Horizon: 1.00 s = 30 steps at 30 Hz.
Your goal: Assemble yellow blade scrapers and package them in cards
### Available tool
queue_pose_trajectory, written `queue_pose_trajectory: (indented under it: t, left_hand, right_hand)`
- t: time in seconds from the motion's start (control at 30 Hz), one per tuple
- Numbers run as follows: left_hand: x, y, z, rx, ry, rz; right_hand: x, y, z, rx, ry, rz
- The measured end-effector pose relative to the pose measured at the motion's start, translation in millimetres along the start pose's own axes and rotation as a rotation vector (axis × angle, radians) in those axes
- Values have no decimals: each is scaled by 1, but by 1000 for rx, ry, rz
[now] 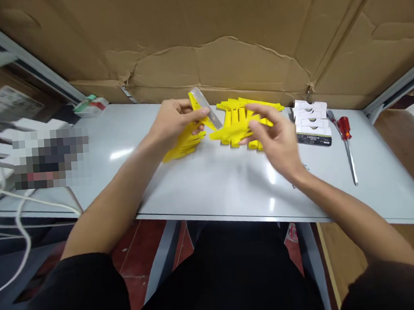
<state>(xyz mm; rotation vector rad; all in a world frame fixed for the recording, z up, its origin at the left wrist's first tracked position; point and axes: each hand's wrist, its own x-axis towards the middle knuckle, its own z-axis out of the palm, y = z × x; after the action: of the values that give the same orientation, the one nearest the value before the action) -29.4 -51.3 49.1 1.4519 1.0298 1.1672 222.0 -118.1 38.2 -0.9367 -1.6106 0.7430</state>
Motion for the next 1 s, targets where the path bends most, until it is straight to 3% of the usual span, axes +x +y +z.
queue_pose_trajectory:
  t: [0.13, 0.27, 0.53, 0.73, 1.0]
  left_hand:
    - [-20, -8, 31, 36, -248, -147]
    - [-29, -15, 46, 169, -325, -267]
    - [-33, -9, 54, 229, -377, -351]
    - [-36, -6, 58, 231, -383, -353]
    - [-37, -5, 56, 234, -376, -335]
  right_hand:
    - [8, 15, -51, 223, 170, 282]
    - [6, 33, -56, 330, 119, 414]
    - [-5, 25, -48, 428, 80, 421]
    - [-8, 24, -45, 402, -46, 393]
    - [-7, 22, -43, 337, 14, 408]
